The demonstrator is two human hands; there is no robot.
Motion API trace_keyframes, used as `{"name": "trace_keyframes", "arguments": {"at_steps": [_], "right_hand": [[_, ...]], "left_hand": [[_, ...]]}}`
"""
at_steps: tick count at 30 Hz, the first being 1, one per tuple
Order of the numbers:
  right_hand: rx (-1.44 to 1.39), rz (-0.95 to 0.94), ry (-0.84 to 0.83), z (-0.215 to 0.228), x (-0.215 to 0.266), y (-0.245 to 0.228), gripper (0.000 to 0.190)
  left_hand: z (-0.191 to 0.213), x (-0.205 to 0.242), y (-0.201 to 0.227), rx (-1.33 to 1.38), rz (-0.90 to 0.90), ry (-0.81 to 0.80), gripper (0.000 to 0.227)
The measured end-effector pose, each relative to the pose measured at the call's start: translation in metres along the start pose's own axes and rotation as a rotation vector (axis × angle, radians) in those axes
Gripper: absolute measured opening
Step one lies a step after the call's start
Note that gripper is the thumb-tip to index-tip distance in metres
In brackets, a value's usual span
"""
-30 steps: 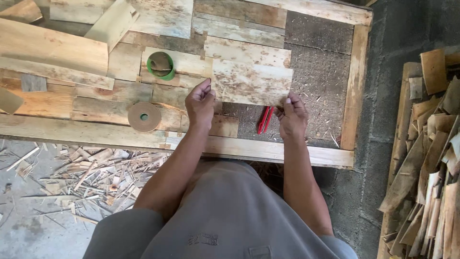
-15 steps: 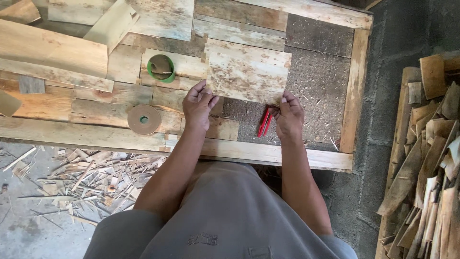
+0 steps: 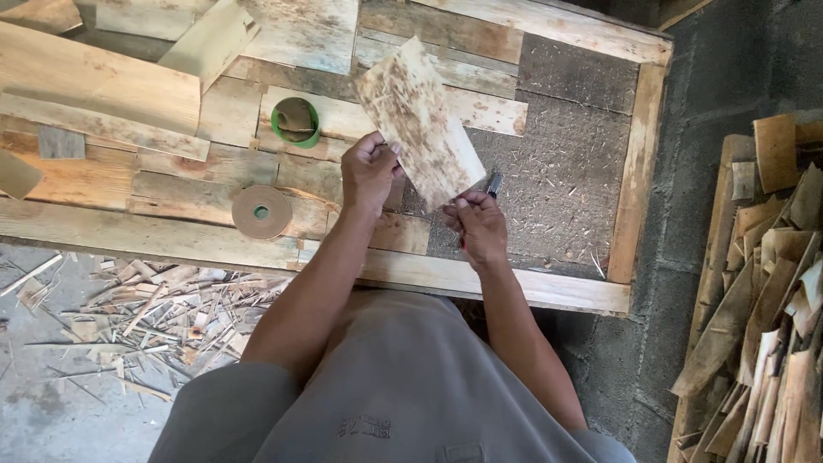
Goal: Trimming thin wood strips with a utility knife and fitting them into a wooden frame.
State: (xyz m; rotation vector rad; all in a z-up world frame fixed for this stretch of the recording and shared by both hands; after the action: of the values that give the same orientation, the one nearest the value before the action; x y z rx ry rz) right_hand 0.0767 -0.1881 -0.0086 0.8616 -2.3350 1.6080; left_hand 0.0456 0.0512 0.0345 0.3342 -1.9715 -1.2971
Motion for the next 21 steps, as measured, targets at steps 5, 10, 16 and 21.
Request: {"name": "trace_keyframes", "arguments": {"at_steps": [5, 10, 16, 21], "right_hand": [[1.064, 0.188, 0.260, 0.026, 0.008, -0.016, 0.039], [1.350, 0.111, 0.347, 0.036, 0.003, -0.004, 0.066], [1.373, 0.127, 0.400, 0.061, -0.019, 0.026, 0.064], [1.339, 0.203, 0.399, 0.087, -0.032, 0.037, 0.059]], "left_hand": [[0.021, -0.023, -0.008, -0.230, -0.020, -0.066, 0.012], [0.025, 0.004, -0.023, -0.418, 0.162, -0.117, 0.010], [0.040, 0.021, -0.122, -0.300, 0.346, -0.128, 0.010], [0.050, 0.027, -0.145, -0.269, 0.313, -0.122, 0.009]]}}
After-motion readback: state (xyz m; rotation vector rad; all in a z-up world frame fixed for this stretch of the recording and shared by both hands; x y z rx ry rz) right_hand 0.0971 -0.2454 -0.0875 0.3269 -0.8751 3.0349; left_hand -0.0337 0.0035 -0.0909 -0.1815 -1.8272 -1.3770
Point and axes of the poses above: each hand's wrist, its own x-axis away from the middle knuckle, its own z-axis out of the back of the hand, y = z × x, the point moved 1 cm from there along -x, towards the middle knuckle, and after that the axes turned 7 degrees about -x, right-handed, at the moved point
